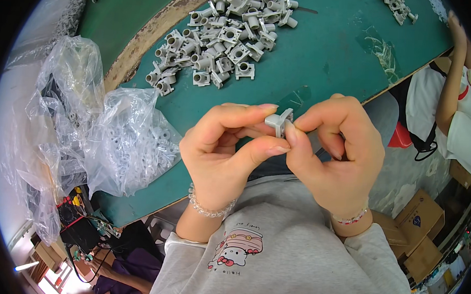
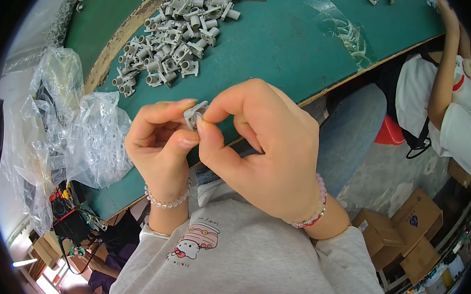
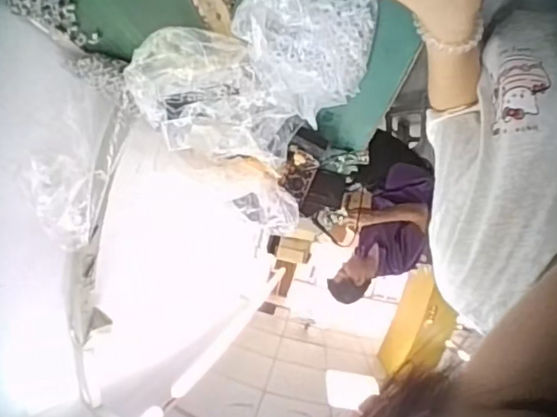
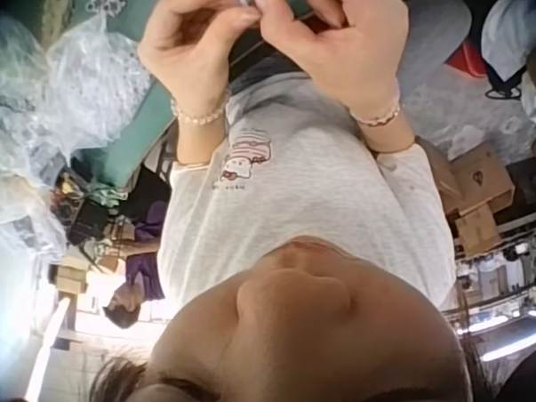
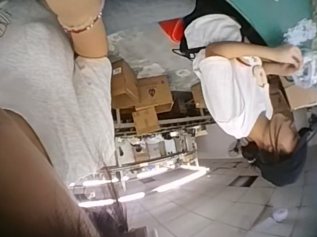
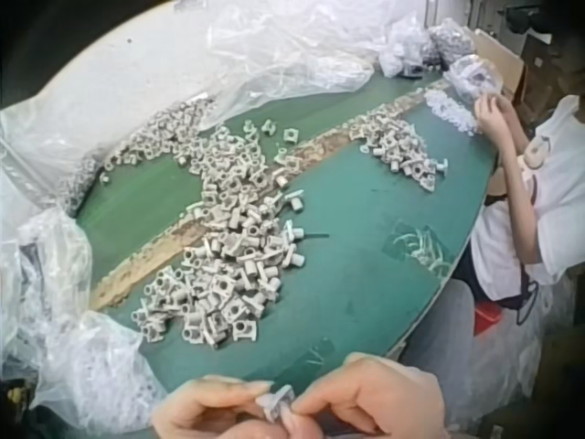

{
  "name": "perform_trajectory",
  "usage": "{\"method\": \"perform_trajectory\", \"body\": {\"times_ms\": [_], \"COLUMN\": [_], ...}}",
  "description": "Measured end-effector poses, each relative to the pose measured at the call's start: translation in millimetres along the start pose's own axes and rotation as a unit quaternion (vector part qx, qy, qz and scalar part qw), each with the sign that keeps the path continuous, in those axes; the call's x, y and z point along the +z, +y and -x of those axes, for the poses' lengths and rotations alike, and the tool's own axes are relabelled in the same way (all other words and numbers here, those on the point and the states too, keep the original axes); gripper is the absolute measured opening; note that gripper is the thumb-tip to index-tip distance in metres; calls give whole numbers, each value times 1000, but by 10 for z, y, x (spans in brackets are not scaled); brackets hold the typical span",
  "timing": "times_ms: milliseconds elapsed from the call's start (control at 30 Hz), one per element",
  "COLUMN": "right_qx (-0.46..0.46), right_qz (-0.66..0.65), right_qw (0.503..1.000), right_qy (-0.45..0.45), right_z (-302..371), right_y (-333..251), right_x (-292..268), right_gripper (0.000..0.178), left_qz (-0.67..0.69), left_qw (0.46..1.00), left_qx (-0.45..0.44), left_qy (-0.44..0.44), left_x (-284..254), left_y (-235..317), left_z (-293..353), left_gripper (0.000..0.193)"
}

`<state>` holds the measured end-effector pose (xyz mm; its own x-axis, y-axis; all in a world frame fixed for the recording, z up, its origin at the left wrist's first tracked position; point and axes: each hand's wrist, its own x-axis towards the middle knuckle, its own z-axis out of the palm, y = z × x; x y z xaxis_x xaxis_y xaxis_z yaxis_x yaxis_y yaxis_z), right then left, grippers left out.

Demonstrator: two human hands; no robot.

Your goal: Assembling small plastic electronic components by hand at a factory workbench.

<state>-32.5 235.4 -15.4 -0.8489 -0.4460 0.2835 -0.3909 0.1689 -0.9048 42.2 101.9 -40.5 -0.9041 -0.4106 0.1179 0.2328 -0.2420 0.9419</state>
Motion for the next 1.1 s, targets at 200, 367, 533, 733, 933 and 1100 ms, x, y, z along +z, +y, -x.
{"method": "perform_trajectory", "body": {"times_ms": [200, 367, 533, 733, 933, 1100], "right_qx": [-60, 96, 204, 216, 212, 295], "right_qz": [25, -129, -215, -143, -185, -390], "right_qw": [995, 981, 944, 956, 949, 856], "right_qy": [-79, -111, -144, -135, -141, -166], "right_z": [-105, -99, -162, -137, -156, -185], "right_y": [85, 78, 56, -14, 65, 98], "right_x": [-54, -94, -127, -81, -111, -72], "right_gripper": [19, 15, 14, 14, 15, 15], "left_qz": [49, 72, 84, 66, 68, 113], "left_qw": [992, 990, 990, 990, 992, 986], "left_qx": [-105, -119, -110, -118, -105, -121], "left_qy": [53, 39, 33, 49, 26, 23], "left_x": [12, -30, -24, -2, -67, -49], "left_y": [55, 47, 29, 45, 7, 25], "left_z": [14, 12, 20, 4, 13, -2], "left_gripper": [34, 33, 33, 33, 33, 30]}}
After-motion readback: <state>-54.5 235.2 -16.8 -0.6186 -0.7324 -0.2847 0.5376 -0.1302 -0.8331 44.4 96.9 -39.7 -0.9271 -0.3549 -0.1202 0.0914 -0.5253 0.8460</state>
